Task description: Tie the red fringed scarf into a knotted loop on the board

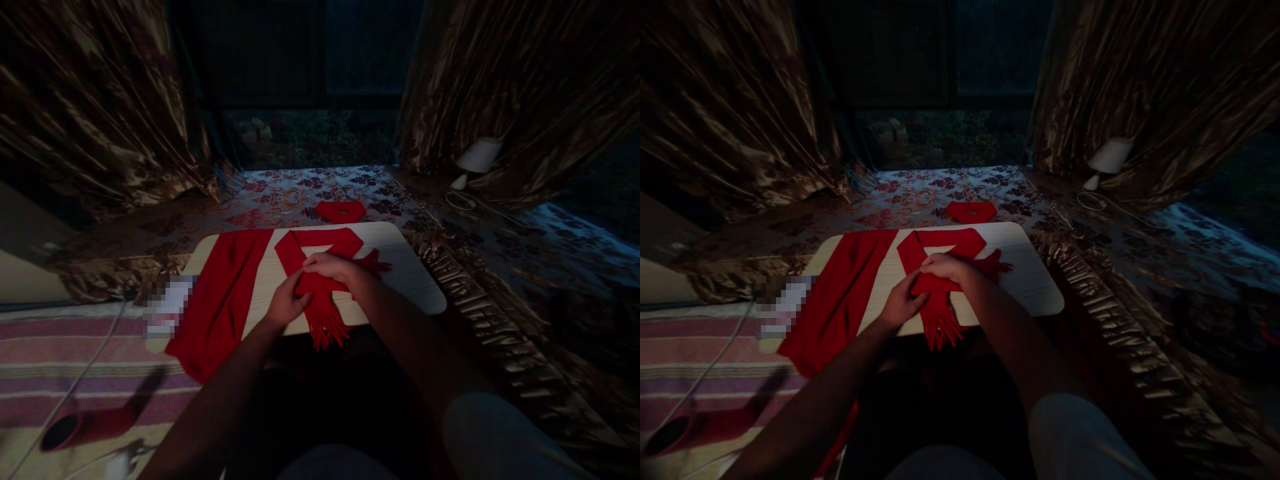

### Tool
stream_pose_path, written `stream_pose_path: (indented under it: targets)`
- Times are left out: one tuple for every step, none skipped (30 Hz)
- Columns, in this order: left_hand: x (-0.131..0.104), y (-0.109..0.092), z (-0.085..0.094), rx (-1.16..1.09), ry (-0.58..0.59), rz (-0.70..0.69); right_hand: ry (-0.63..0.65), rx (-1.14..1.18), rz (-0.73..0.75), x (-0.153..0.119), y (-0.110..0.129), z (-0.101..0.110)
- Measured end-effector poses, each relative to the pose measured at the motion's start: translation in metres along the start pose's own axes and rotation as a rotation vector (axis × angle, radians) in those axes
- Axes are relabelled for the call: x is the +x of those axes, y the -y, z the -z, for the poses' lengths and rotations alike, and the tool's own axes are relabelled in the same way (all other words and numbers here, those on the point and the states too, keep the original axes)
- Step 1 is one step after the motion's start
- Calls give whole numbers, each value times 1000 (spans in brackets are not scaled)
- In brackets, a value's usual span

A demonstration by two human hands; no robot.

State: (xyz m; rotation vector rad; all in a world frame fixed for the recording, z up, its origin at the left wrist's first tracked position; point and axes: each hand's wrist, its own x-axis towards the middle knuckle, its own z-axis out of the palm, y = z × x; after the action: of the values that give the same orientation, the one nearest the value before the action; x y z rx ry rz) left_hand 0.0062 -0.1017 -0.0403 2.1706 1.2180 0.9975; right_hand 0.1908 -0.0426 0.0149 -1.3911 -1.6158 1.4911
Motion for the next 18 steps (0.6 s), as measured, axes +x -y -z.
stream_pose_path:
  targets:
    - [0,2,-1,10,-11,-9,-20,-1,37,-4,-2,5]
    - [1,4,-2,12,-18,-10,-29,-15,77,-9,-4,11]
    - [1,5,-3,11,-22,-5,-28,-41,115,-16,-5,17]
    - [1,6,-3,11,-25,1,-16,-81,149,-25,-5,24]
    - [1,7,-4,13,-28,4,2,-143,180,-36,-6,29]
    - [2,7,-4,17,-30,-1,10,-220,209,-48,-7,34]
    - [2,7,-4,21,-27,-10,10,-321,229,-60,-8,38]
    - [3,7,-4,22,-22,-23,2,-452,256,-72,-11,40]
    - [3,7,-3,23,-15,-38,-27,-597,292,-84,-14,41]
    - [3,7,-3,24,-10,-51,-72,-738,338,-94,-19,40]
    - [4,7,-3,24,-5,-61,-121,-858,393,-103,-25,39]
    - [4,7,-3,24,-1,-67,-157,-957,444,-109,-31,37]
    - [4,7,-3,26,4,-69,-184,-1031,486,-114,-38,36]
    - [5,8,-2,30,9,-68,-199,-1080,513,-116,-44,35]
    - [5,8,-2,34,14,-65,-203,-1105,525,-117,-48,35]
    - [5,8,-2,40,18,-58,-208,-1109,522,-116,-51,36]
    - [5,7,-2,44,21,-51,-217,-1095,506,-114,-51,38]
    - [5,7,-1,46,22,-45,-230,-1068,481,-112,-49,41]
